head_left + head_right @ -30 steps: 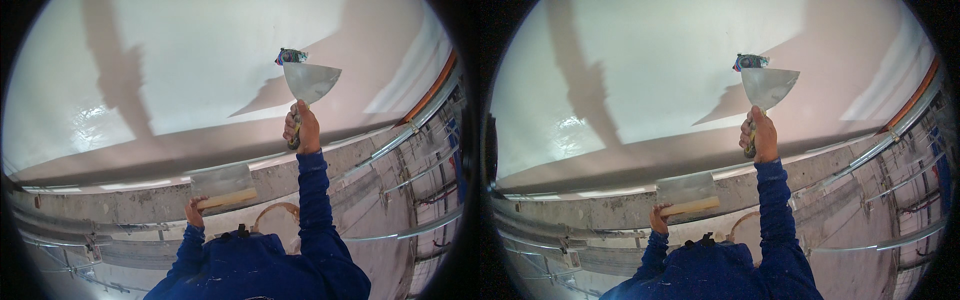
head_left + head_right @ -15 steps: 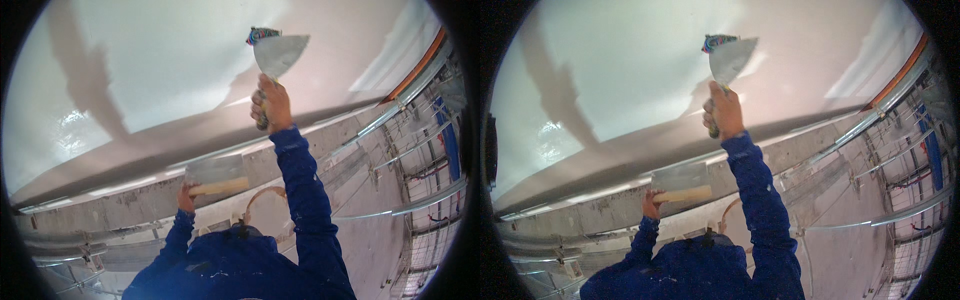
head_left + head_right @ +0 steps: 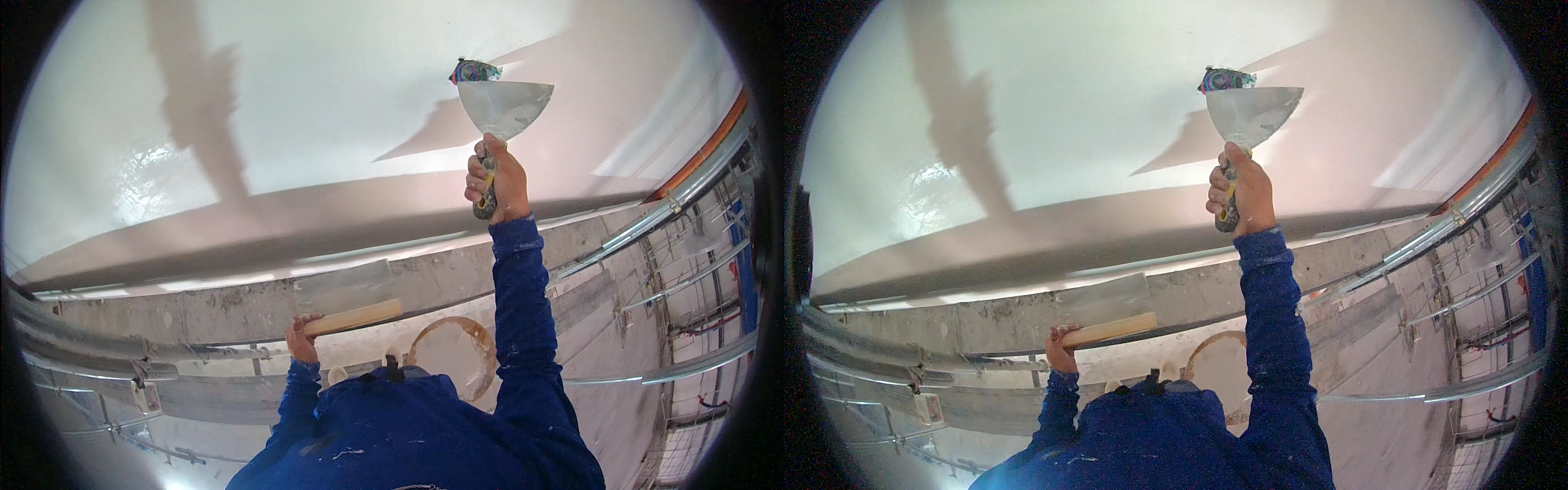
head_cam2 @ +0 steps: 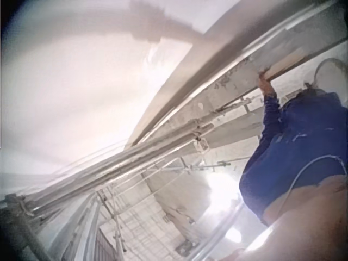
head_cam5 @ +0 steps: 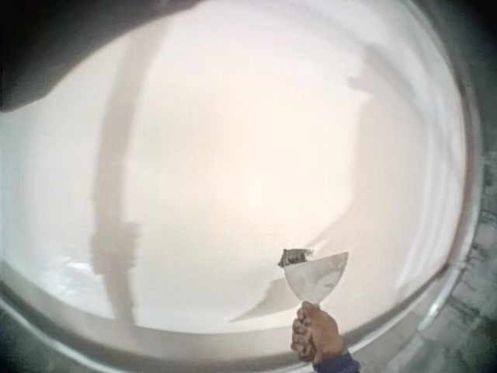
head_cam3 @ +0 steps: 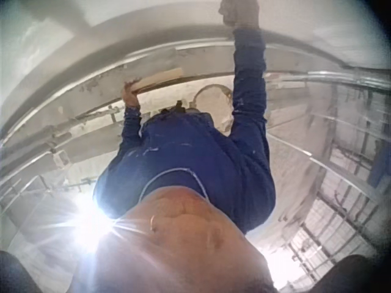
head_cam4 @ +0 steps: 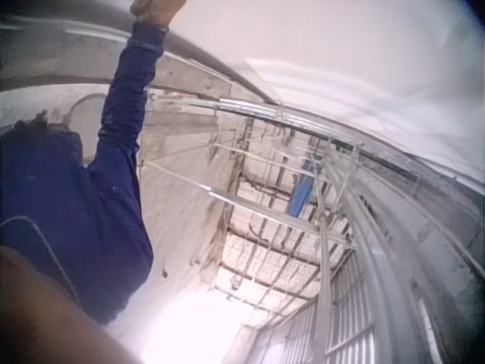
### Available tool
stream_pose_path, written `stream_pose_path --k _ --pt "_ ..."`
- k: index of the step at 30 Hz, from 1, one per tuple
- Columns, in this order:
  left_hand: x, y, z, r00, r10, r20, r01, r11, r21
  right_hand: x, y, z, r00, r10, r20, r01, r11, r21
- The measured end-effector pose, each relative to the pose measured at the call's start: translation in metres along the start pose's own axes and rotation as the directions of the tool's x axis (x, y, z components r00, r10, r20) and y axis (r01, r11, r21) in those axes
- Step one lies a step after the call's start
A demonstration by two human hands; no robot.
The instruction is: The person stands on scaffolding and uses a trowel and hawk to apply and smooth white plaster onto a curved ceiling surface. They repeatedly scoop material from the hawk and spread it across the ceiling, working around a circular opening and electrical fixtures.
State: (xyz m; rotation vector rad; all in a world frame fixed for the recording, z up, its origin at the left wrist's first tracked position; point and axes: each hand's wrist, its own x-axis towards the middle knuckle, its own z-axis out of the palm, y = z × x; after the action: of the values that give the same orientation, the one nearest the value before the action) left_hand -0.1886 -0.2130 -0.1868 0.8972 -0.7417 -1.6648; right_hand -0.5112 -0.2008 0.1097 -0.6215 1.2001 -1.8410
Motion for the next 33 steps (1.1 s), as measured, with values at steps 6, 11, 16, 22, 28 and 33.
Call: stream_pose_path --k 6,11,16,22,28,33 --pt "0.010 0.014 -0.007 0.994 0.066 -0.090 -0.060 0.996 0.073 0.014 0.006 -0.001 1.000 -0.012 0.006 0.012 1.000 -0.004" --pt "0.023 0.008 0.003 0.998 0.069 -0.011 -0.069 0.997 0.043 0.015 0.013 0.009 0.998 -0.065 -0.016 0.066 0.996 0.059" --pt "0.024 0.001 0.007 0.998 0.014 0.061 -0.020 0.995 0.098 0.017 0.020 0.015 0.988 -0.109 -0.106 0.116 0.991 0.061" --pt "0.018 0.007 0.004 0.994 -0.029 0.103 0.017 0.993 0.119 0.017 0.018 0.038 0.996 -0.082 -0.018 0.084 0.977 0.198" --pt "0.001 0.016 0.009 0.992 0.055 0.111 -0.063 0.996 0.061 0.014 0.010 0.042 0.996 -0.071 -0.059 0.081 0.977 0.199" --pt "-0.006 0.014 -0.004 0.992 0.040 0.116 -0.050 0.995 0.087 0.016 0.013 0.040 0.994 -0.083 -0.065 0.098 0.959 0.268"
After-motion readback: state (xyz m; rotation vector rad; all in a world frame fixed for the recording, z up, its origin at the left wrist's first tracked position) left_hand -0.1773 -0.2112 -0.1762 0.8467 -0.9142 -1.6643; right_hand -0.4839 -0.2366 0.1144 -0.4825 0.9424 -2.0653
